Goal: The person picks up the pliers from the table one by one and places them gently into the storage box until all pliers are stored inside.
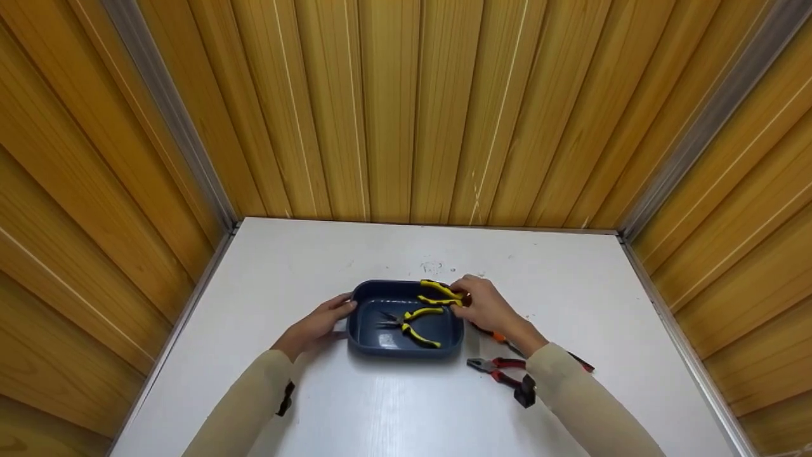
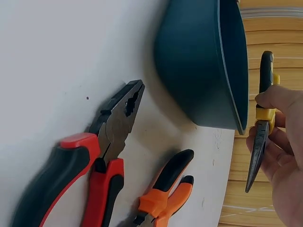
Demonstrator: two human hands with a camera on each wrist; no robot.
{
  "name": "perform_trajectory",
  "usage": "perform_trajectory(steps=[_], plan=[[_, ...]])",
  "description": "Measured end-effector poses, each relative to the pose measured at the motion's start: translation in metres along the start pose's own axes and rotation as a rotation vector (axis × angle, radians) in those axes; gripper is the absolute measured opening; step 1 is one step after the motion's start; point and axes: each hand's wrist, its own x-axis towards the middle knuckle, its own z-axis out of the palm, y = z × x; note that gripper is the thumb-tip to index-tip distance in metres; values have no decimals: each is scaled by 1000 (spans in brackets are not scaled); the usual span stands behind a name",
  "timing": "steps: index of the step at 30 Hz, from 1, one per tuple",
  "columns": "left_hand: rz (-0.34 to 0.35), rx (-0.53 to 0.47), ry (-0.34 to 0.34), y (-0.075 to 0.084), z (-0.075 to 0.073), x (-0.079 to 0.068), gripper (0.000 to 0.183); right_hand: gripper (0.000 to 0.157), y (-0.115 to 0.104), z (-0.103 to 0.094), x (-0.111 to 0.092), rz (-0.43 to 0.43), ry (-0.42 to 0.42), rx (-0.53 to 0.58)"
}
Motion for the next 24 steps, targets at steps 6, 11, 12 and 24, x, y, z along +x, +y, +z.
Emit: perform_trajectory(steps=[6,11,12,24], plan=[[2,7,-12,-1,-1,1,63,30,-5,6,3,-26,-9,-6],[-1,25,-3,0,-1,1,65,30,-10,11,5,-27,5,-7],[-2,24,-3,1,-1,0,66,31,-12,12,6,-19,7,-11],[14,15,-48,0,-2,-1,67,32,-26,17,13,-29,8,-27]])
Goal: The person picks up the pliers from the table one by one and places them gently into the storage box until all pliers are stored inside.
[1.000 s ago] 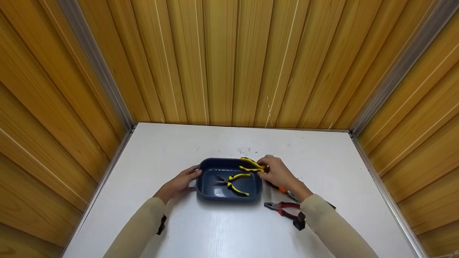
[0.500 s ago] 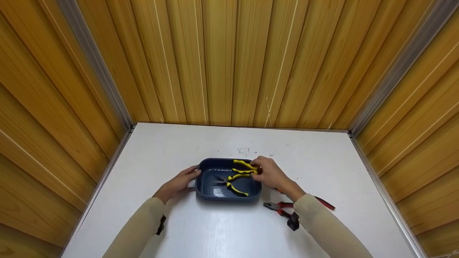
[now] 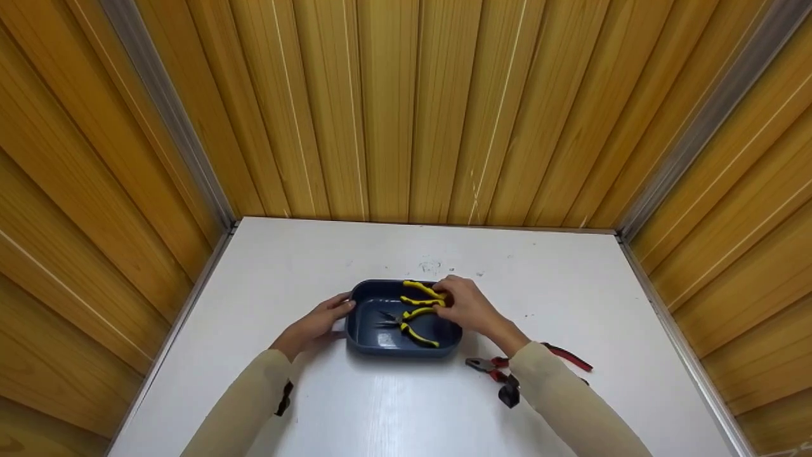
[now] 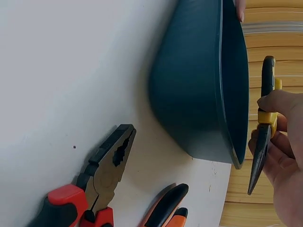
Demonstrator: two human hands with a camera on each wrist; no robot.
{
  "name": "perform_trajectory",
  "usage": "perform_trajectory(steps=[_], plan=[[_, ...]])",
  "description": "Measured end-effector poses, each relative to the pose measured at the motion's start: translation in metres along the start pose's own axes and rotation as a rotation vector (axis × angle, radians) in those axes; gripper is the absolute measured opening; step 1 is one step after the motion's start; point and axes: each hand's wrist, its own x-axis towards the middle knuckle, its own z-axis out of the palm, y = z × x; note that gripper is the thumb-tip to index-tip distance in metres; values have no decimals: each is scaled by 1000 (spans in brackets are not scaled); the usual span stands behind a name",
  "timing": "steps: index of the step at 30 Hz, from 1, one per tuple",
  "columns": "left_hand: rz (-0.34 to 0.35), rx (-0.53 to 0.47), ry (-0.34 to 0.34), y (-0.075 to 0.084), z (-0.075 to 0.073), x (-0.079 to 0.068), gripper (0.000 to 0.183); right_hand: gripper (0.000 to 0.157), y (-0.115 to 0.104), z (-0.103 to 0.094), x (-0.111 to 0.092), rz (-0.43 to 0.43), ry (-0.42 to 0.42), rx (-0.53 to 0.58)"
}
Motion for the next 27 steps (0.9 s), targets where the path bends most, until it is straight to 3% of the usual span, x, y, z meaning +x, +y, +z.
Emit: perform_trajectory(steps=[6,13,27], plan=[[24,1,-7,0,1,-1,67,32,-5,3,5,-6,-25,5],[1,-62,5,2,5,-2,60,30,-10,8,10,-39,-30,-1],[-21,2,32,3,3,-1,62,28,-17,15,17,-134,-15,-22]])
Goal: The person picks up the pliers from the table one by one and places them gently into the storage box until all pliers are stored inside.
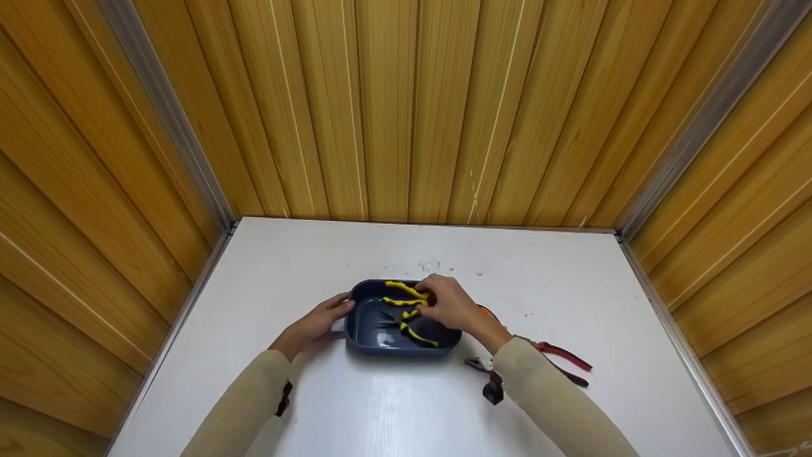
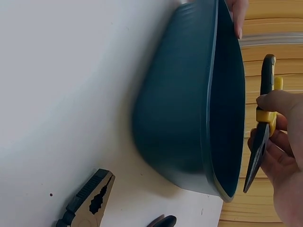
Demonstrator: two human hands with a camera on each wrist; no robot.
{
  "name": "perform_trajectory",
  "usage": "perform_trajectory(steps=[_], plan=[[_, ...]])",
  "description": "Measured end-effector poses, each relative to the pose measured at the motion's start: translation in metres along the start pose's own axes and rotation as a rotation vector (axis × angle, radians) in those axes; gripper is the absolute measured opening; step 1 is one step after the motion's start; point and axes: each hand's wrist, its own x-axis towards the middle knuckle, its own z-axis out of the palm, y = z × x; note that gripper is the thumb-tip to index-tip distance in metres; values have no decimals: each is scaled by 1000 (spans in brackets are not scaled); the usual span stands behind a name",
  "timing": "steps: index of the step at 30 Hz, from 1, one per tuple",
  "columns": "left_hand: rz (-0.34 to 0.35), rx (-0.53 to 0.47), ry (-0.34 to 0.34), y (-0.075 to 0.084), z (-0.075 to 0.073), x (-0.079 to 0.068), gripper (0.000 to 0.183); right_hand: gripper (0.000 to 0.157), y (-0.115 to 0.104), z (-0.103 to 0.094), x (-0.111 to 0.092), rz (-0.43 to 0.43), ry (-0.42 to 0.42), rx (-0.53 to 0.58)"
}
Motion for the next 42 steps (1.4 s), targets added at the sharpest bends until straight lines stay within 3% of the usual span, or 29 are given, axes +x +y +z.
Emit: perform_trajectory(steps=[10,16,22,32,42], plan=[[-11,71,-5,-6,-5,5,70,34,-3,8,2,31,-68,-10],[-15,17,17,-4,-2,3,65,35,-4,16,0,46,-89,-13],[-2,28,5,-4,-2,3,65,32,-2,26,-2,-3,-72,-37],[-18,39,54,-1,1,2,64,32,-7,39,-6,34,-116,-47],[-3,25,32,-3,-1,3,64,29,-7,49,-7,17,-158,-47]])
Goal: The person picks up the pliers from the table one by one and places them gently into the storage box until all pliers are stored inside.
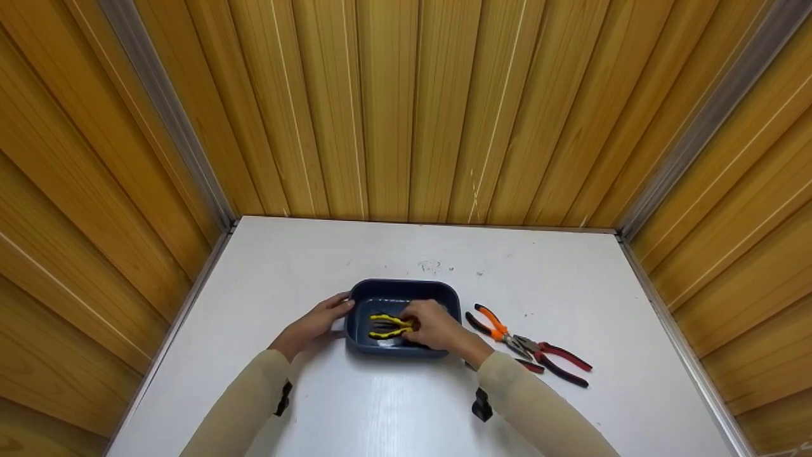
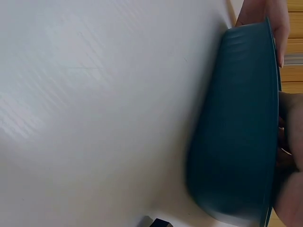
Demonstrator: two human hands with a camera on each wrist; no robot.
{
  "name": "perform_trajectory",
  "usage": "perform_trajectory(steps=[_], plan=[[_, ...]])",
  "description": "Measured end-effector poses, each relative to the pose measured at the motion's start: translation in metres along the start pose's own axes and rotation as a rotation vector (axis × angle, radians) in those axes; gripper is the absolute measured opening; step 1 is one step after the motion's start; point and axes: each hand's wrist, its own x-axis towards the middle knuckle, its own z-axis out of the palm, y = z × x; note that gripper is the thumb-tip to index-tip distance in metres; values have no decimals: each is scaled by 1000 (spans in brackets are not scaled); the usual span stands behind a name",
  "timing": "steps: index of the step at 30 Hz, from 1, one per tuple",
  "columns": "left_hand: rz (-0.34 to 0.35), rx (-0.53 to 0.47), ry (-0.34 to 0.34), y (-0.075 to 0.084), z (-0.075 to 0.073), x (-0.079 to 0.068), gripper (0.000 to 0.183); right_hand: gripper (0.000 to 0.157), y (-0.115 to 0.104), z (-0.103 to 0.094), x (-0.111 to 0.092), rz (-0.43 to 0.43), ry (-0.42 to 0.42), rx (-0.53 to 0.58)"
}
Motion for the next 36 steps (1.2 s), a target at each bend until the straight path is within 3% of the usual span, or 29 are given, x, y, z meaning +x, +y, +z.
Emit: perform_trajectory(steps=[8,16,26,36], plan=[[6,21,-10,1,0,-1,64,33,1,1,0,8,-23,-11],[-17,14,-8,3,1,-3,66,33,0,3,-2,-53,9,-39],[-10,1,-10,2,1,-2,63,33,-3,4,-2,37,-48,-33],[5,-18,-2,1,2,-1,62,36,-3,4,-2,45,-49,-31]])
